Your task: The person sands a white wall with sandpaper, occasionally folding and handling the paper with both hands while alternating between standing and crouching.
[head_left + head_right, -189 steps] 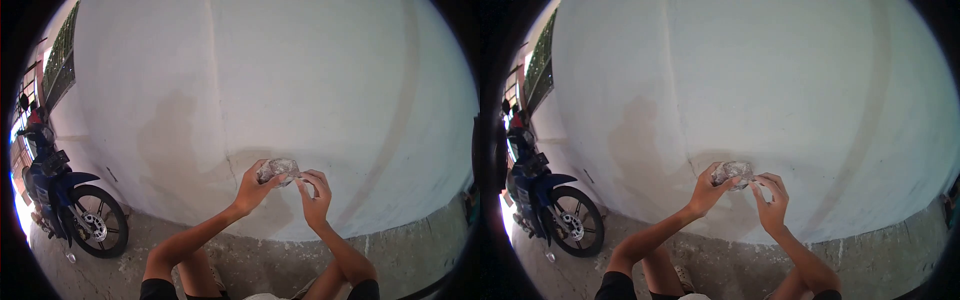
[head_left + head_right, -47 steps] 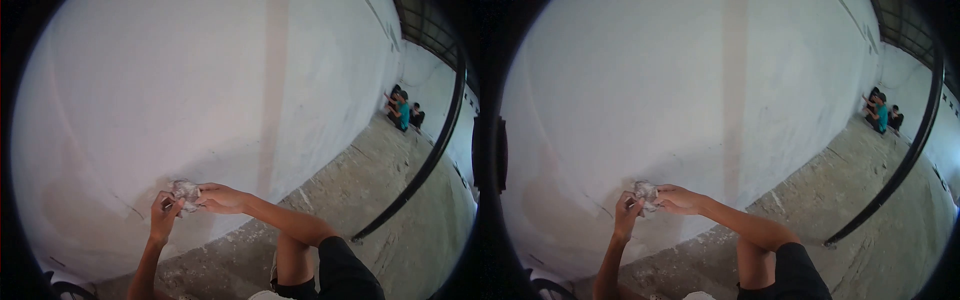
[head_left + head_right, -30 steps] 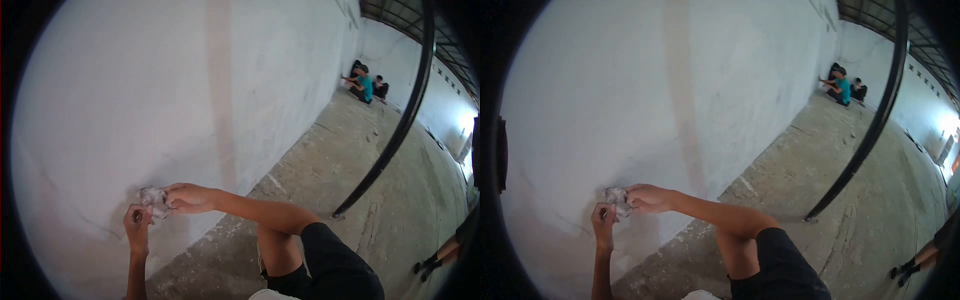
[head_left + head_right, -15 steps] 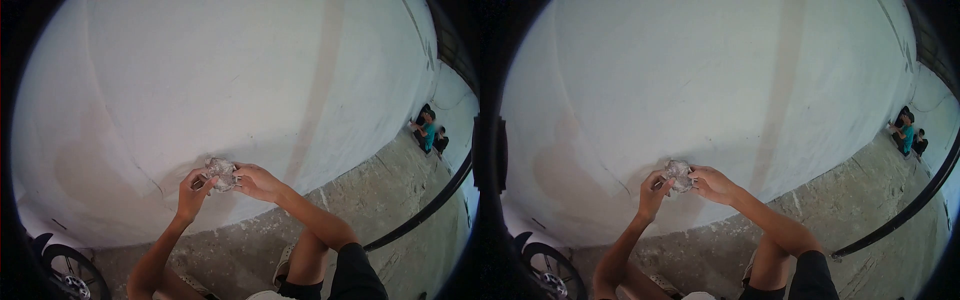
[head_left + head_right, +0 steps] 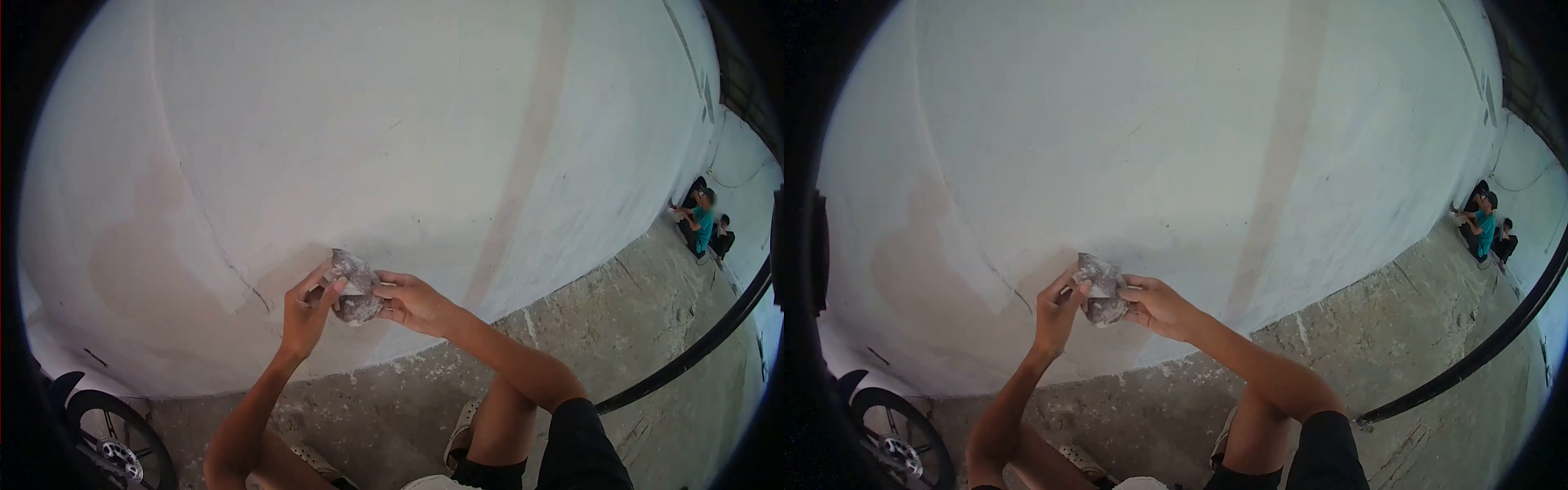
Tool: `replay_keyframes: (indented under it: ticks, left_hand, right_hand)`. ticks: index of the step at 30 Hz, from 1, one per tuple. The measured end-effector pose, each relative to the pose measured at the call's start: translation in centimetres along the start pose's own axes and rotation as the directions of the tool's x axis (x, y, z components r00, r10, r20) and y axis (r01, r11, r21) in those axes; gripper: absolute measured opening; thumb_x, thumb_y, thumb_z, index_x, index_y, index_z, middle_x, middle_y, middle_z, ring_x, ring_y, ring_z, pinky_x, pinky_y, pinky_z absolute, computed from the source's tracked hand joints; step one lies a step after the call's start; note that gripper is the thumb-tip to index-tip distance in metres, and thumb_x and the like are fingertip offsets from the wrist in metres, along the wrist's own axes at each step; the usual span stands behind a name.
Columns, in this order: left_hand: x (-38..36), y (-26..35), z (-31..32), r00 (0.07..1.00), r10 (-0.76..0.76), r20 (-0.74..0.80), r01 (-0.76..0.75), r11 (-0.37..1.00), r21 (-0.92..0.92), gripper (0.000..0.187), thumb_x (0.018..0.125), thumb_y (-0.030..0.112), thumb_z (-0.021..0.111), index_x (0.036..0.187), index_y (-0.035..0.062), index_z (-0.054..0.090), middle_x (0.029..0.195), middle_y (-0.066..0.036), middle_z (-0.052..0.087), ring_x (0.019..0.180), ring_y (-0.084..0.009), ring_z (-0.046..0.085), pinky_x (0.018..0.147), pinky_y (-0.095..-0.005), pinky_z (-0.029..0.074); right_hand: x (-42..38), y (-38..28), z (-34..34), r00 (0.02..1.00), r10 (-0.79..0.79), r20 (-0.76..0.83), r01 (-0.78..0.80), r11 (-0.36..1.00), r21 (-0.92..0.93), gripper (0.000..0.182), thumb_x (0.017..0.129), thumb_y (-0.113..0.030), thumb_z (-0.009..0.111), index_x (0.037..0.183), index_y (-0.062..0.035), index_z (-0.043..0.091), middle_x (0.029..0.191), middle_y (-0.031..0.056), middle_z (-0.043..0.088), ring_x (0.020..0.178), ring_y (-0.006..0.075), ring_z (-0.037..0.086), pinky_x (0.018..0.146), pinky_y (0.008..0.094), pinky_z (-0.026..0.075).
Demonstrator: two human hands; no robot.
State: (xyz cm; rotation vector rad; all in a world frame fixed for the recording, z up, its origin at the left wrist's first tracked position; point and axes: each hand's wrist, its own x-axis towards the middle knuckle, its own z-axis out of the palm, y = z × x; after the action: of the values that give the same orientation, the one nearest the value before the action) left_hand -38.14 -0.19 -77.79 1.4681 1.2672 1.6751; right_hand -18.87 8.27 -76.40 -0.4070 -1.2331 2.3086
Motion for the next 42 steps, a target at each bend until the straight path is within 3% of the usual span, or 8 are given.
replay_keyframes:
  ticks: [7, 14, 21, 30, 33, 35, 38, 42]
  left_hand:
    - [0.5, -1.2, -0.9, 0.996, 0.042, 0.077, -0.043, 0.999, 0.010, 0.048, 0.093, 0.017, 0.070, 0.135, 0.0002, 0.056, 0.077, 0.003, 0.055, 0.072, -0.0051, 0.051, 0.066, -0.0222, 0.043]
    - [0.2, -0.8, -0.1, 0.988, -0.153, -0.024, 0.153, 0.988, 0.009, 0.032, 0.088, 0.018, 0.076, 0.111, 0.0017, 0.060, 0.075, 0.002, 0.058, 0.071, -0.0059, 0.050, 0.065, -0.0230, 0.041]
    - [0.2, -2.4, -1.1, 0.973, -0.211, 0.092, 0.216, 0.975, -0.047, 0.024, 0.088, 0.021, 0.076, 0.097, 0.0029, 0.063, 0.074, 0.002, 0.057, 0.071, -0.0065, 0.050, 0.066, -0.0239, 0.043]
    - [-0.8, -0.6, -2.0, 0.989, -0.137, -0.054, 0.135, 0.990, -0.036, 0.034, 0.086, 0.017, 0.078, 0.107, 0.0022, 0.055, 0.068, 0.000, 0.058, 0.069, -0.0077, 0.057, 0.063, -0.0245, 0.046]
    - [-1.0, -1.1, -2.2, 0.992, -0.106, -0.074, 0.106, 0.994, 0.004, 0.038, 0.085, 0.014, 0.078, 0.112, 0.0040, 0.053, 0.071, -0.002, 0.059, 0.071, -0.0101, 0.058, 0.065, -0.0270, 0.049]
    - [-1.3, -0.9, -1.8, 0.971, 0.150, -0.185, -0.122, 0.980, 0.155, 0.037, 0.082, 0.012, 0.081, 0.107, 0.0034, 0.055, 0.074, -0.001, 0.061, 0.072, -0.0098, 0.058, 0.065, -0.0268, 0.050]
    - [-1.1, 0.3, -2.1, 0.963, 0.234, -0.132, -0.165, 0.903, 0.396, 0.036, 0.077, 0.015, 0.085, 0.100, 0.0022, 0.060, 0.080, -0.004, 0.064, 0.069, -0.0128, 0.060, 0.066, -0.0297, 0.050]
    - [-0.5, -1.1, -2.0, 0.967, 0.241, -0.077, -0.207, 0.929, 0.305, 0.032, 0.075, 0.014, 0.085, 0.096, 0.0025, 0.064, 0.086, -0.004, 0.065, 0.070, -0.0120, 0.060, 0.068, -0.0305, 0.050]
  right_hand:
    - [0.5, 0.5, -0.5, 0.997, -0.060, -0.049, 0.063, 0.996, 0.063, 0.039, 0.101, -0.010, 0.048, 0.137, 0.0048, 0.041, 0.127, 0.0116, 0.056, 0.116, 0.0206, 0.059, 0.108, 0.0371, 0.048]
    - [-0.1, -0.5, 0.1, 0.993, -0.115, -0.006, 0.114, 0.974, 0.195, 0.040, 0.100, -0.020, 0.057, 0.132, 0.0004, 0.046, 0.126, 0.0072, 0.056, 0.118, 0.0177, 0.056, 0.109, 0.0351, 0.045]
    - [0.4, 1.1, 1.1, 0.993, -0.045, -0.112, 0.037, 0.997, -0.068, 0.045, 0.097, -0.033, 0.062, 0.128, -0.0017, 0.050, 0.121, 0.0040, 0.058, 0.114, 0.0136, 0.057, 0.105, 0.0301, 0.047]
    - [0.7, 1.2, 2.7, 0.996, 0.016, -0.090, -0.030, 0.988, -0.152, 0.044, 0.100, -0.037, 0.056, 0.128, -0.0035, 0.050, 0.122, 0.0046, 0.059, 0.113, 0.0140, 0.058, 0.101, 0.0304, 0.050]
    - [0.8, 1.2, 2.8, 0.997, 0.021, -0.079, -0.016, 0.997, 0.070, 0.048, 0.103, -0.040, 0.048, 0.133, -0.0029, 0.046, 0.126, 0.0066, 0.057, 0.116, 0.0166, 0.058, 0.103, 0.0324, 0.050]
    - [0.8, 1.2, 2.8, 0.999, 0.002, -0.049, 0.002, 0.998, 0.070, 0.050, 0.104, -0.041, 0.043, 0.136, -0.0023, 0.042, 0.129, 0.0079, 0.055, 0.118, 0.0182, 0.057, 0.105, 0.0344, 0.049]
    - [1.0, 1.4, 2.4, 0.999, -0.035, -0.018, 0.036, 0.995, 0.091, 0.048, 0.104, -0.038, 0.045, 0.135, -0.0022, 0.043, 0.129, 0.0084, 0.056, 0.118, 0.0181, 0.058, 0.106, 0.0354, 0.049]
    - [0.9, 1.0, 2.0, 0.997, -0.070, -0.027, 0.073, 0.991, 0.117, 0.045, 0.103, -0.034, 0.048, 0.135, -0.0024, 0.043, 0.130, 0.0095, 0.055, 0.117, 0.0190, 0.058, 0.106, 0.0359, 0.049]
